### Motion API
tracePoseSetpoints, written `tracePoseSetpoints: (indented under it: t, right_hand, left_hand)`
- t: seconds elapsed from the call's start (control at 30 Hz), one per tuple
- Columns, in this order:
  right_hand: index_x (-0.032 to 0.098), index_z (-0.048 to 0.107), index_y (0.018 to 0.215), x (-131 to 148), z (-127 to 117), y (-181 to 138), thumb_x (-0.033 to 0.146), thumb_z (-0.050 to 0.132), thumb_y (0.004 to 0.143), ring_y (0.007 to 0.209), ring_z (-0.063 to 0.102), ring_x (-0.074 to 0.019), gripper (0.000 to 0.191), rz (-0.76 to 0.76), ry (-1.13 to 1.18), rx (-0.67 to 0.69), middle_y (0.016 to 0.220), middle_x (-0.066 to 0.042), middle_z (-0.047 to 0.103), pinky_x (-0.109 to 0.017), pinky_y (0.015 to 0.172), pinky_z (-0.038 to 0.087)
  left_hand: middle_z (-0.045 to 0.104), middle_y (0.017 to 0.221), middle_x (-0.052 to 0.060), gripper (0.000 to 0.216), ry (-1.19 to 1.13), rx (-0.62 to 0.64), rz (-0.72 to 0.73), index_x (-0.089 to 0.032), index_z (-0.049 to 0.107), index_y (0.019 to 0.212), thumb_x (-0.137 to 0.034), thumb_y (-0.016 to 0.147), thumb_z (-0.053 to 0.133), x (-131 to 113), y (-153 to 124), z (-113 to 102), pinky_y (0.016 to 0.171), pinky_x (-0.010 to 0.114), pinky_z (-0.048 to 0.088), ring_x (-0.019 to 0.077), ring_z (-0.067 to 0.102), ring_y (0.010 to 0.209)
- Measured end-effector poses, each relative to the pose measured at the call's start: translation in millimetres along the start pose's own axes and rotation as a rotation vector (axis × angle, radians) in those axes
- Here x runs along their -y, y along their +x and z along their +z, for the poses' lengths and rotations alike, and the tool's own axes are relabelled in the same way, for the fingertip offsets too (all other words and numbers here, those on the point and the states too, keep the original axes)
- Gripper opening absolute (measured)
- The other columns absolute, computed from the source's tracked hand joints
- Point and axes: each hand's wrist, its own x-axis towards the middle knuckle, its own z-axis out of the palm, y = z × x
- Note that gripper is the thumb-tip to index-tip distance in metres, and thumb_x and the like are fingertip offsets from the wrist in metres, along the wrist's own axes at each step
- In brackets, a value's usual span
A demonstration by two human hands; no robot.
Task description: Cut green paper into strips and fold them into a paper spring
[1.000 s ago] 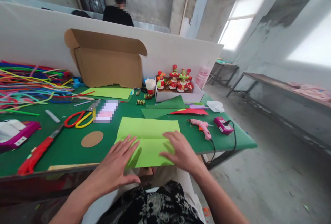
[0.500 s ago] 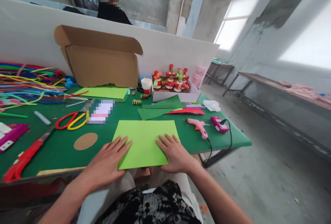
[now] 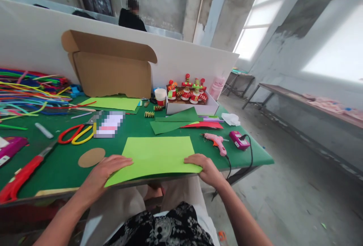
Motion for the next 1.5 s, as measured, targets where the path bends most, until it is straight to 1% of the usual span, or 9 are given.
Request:
tracePoseSetpoints:
  t: [0.13, 0.23, 0.33, 0.43, 0.5, 0.73, 0.9, 1.1, 1.5]
  right_hand:
    - [0.03, 0.074, 0.105, 9.1, -3.9, -16.5, 0.033, 0.054, 0.094, 0.104, 0.067, -0.025, 0.024, -0.001, 0.105, 0.016, 0.109, -0.007, 0.075, -0.043, 0.094, 0.048]
    - [0.028, 0.075, 0.103, 10.0, -1.4, -19.7, 0.047, 0.056, 0.092, 0.098, 0.066, -0.0255, 0.029, 0.092, 0.145, -0.06, 0.101, -0.008, 0.076, -0.04, 0.089, 0.049]
    - [0.026, 0.074, 0.084, 6.8, 9.5, -13.1, 0.052, 0.054, 0.091, 0.08, 0.063, -0.0233, 0.034, 0.245, 0.108, -0.18, 0.081, -0.007, 0.071, -0.034, 0.072, 0.048]
    - [0.024, 0.059, 0.06, 4.0, 21.4, -4.7, 0.051, 0.049, 0.09, 0.062, 0.053, -0.0189, 0.042, 0.375, 0.011, -0.328, 0.061, -0.003, 0.056, -0.03, 0.059, 0.039]
    - [0.023, 0.048, 0.054, 3.6, 26.0, -0.7, 0.049, 0.05, 0.088, 0.058, 0.047, -0.0167, 0.043, 0.423, -0.048, -0.375, 0.057, -0.001, 0.049, -0.029, 0.056, 0.034]
    - [0.023, 0.035, 0.055, 8.4, 27.5, 10.1, 0.041, 0.058, 0.081, 0.054, 0.042, -0.0139, 0.039, 0.549, -0.232, -0.307, 0.054, 0.002, 0.044, -0.026, 0.053, 0.026]
    - [0.023, 0.032, 0.057, 8.6, 29.9, 14.7, 0.043, 0.046, 0.089, 0.048, 0.037, -0.0128, 0.04, 0.568, -0.322, -0.331, 0.05, 0.003, 0.041, -0.026, 0.051, 0.024]
    - [0.023, 0.044, 0.062, 7.5, 34.9, 16.0, 0.041, 0.041, 0.095, 0.048, 0.045, -0.0131, 0.038, 0.529, -0.449, -0.379, 0.051, 0.003, 0.049, -0.024, 0.051, 0.026]
    - [0.023, 0.063, 0.076, 5.2, 35.4, 18.6, 0.041, 0.035, 0.1, 0.047, 0.059, -0.014, 0.041, 0.53, -0.565, -0.378, 0.055, 0.002, 0.065, -0.024, 0.049, 0.028]
  left_hand:
    - [0.072, 0.122, 0.001, 0.042, -0.06, -0.035, -0.065, -0.039, 0.072, 0.112, -0.034, 0.078, 0.048, -2.7, -28.8, 3.6, 0.104, 0.043, 0.041, 0.0291, 0.058, 0.119]
    - [0.074, 0.116, 0.001, 0.035, -0.16, -0.087, -0.141, -0.041, 0.074, 0.106, -0.043, 0.079, 0.052, -5.7, -36.0, 2.6, 0.102, 0.042, 0.043, 0.0299, 0.06, 0.116]
    - [0.076, 0.094, 0.001, 0.023, -0.24, -0.206, -0.318, -0.038, 0.076, 0.084, -0.051, 0.073, 0.061, -11.0, -26.0, 1.3, 0.086, 0.033, 0.05, 0.0275, 0.064, 0.096]
    - [0.059, 0.057, 0.001, 0.029, -0.201, -0.334, -0.473, -0.029, 0.061, 0.05, -0.053, 0.066, 0.066, -16.6, -12.9, 1.7, 0.066, 0.027, 0.046, 0.0219, 0.056, 0.066]
    - [0.047, 0.05, 0.0, 0.042, -0.126, -0.353, -0.482, -0.026, 0.045, 0.041, -0.053, 0.07, 0.062, -19.0, -7.5, 2.8, 0.062, 0.027, 0.041, 0.0198, 0.049, 0.06]
    - [0.051, 0.055, 0.003, 0.037, 0.168, -0.316, -0.354, -0.028, 0.044, 0.052, -0.048, 0.082, 0.048, -20.3, 4.3, 9.8, 0.065, 0.033, 0.035, 0.024, 0.049, 0.065]
    - [0.06, 0.06, 0.007, 0.036, 0.393, -0.203, -0.305, -0.027, 0.054, 0.06, -0.045, 0.088, 0.041, -11.6, 9.5, 9.8, 0.062, 0.034, 0.031, 0.0267, 0.054, 0.071]
    - [0.067, 0.065, 0.007, 0.045, 0.603, 0.008, -0.353, -0.026, 0.067, 0.069, -0.043, 0.093, 0.033, -8.8, 13.0, 6.5, 0.065, 0.037, 0.035, 0.0283, 0.062, 0.079]
    - [0.059, 0.05, 0.006, 0.055, 0.799, 0.012, -0.368, -0.026, 0.071, 0.068, -0.045, 0.092, 0.025, 3.7, 18.2, 11.4, 0.061, 0.039, 0.035, 0.0257, 0.059, 0.057]
